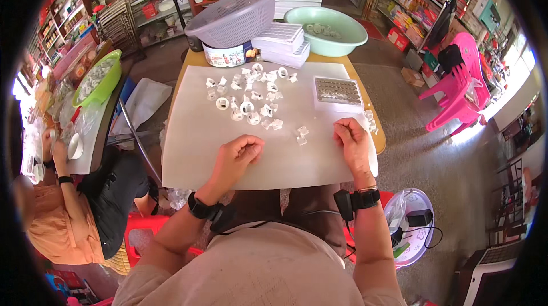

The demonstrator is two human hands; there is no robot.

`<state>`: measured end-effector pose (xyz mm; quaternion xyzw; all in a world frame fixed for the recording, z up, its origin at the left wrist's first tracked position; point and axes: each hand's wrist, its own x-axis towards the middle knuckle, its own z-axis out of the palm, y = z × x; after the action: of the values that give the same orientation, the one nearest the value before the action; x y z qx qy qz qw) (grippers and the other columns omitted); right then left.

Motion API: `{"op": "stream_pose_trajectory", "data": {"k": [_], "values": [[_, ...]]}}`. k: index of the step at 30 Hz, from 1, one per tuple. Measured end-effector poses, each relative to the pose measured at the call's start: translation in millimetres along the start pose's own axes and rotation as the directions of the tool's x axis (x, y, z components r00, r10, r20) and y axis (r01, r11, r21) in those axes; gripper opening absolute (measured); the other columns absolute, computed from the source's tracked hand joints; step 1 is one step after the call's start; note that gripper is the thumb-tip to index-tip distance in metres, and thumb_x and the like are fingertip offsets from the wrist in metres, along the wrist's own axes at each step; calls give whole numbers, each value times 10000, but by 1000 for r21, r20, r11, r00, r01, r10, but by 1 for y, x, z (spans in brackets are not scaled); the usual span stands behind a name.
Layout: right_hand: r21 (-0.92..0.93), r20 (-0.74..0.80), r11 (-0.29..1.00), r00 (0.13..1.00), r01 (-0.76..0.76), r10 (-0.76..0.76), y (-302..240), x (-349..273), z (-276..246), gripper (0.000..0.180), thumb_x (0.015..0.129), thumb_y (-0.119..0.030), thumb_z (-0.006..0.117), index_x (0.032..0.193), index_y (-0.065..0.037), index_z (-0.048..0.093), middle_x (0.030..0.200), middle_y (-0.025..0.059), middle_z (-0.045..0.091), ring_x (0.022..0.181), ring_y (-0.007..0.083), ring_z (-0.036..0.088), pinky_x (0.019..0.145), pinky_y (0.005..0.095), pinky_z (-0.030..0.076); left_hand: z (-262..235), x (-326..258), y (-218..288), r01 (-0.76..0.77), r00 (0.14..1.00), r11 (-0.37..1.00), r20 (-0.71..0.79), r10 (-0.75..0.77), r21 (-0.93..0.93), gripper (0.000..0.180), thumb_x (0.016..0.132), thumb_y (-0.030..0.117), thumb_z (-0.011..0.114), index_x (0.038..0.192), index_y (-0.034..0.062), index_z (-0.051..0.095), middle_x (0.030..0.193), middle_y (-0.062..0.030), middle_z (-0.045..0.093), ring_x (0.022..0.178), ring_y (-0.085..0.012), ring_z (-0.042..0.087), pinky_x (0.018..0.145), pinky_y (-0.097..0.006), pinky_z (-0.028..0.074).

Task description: Assembling or inspecting small white plastic components on a table.

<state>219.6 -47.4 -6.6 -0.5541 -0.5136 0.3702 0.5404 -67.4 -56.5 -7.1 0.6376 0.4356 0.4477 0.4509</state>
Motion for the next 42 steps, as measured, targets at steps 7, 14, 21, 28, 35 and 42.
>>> {"op": "stream_pose_trajectory", "data": {"k": [7,14,21,28,35,42], "values": [[20,-8,1000,1000,-15,15,1,-4,-5,88,926,-133,567,904,-58,608,700,-28,555,631,50,484,583,200,396,-39,16,18,-46,997,982,-49,56,183,136,913,93,597,992,-10,637,726,2,588,633,-59,536,583,-220,444],[71,25,997,1000,-21,19,3,-3,-6,88,931,-132,570,912,-54,607,707,-25,555,634,47,485,589,194,403,-11,82,21,-111,987,876,-49,151,469,146,873,149,615,943,32,667,746,-99,661,591,-159,584,596,-284,482],[97,32,995,999,-26,23,3,-4,-6,89,928,-113,559,920,-36,604,718,-14,568,645,57,501,605,199,417,6,103,-9,-153,972,676,-13,233,720,121,850,122,599,918,39,656,739,-102,666,602,-217,609,599,-306,482],[-64,46,998,999,27,-24,-1,-4,-6,52,889,-40,584,922,-5,604,740,29,595,669,105,564,603,247,463,4,85,26,-166,986,937,36,163,306,238,821,30,660,1057,60,659,731,-40,641,595,-62,528,565,-220,442],[-264,70,919,956,292,-283,-44,3,37,122,835,-20,619,957,-15,621,870,139,621,719,275,622,622,328,491,15,79,25,-221,944,956,289,159,194,282,832,1,660,1108,52,640,804,-42,654,681,-69,596,618,-221,488],[62,176,998,984,11,-21,-28,10,53,97,856,-51,617,937,2,619,771,90,637,649,166,609,583,275,479,19,85,9,-130,942,991,312,125,-3,292,866,1,616,1155,35,610,911,-50,634,824,-113,615,721,-252,501]]}}
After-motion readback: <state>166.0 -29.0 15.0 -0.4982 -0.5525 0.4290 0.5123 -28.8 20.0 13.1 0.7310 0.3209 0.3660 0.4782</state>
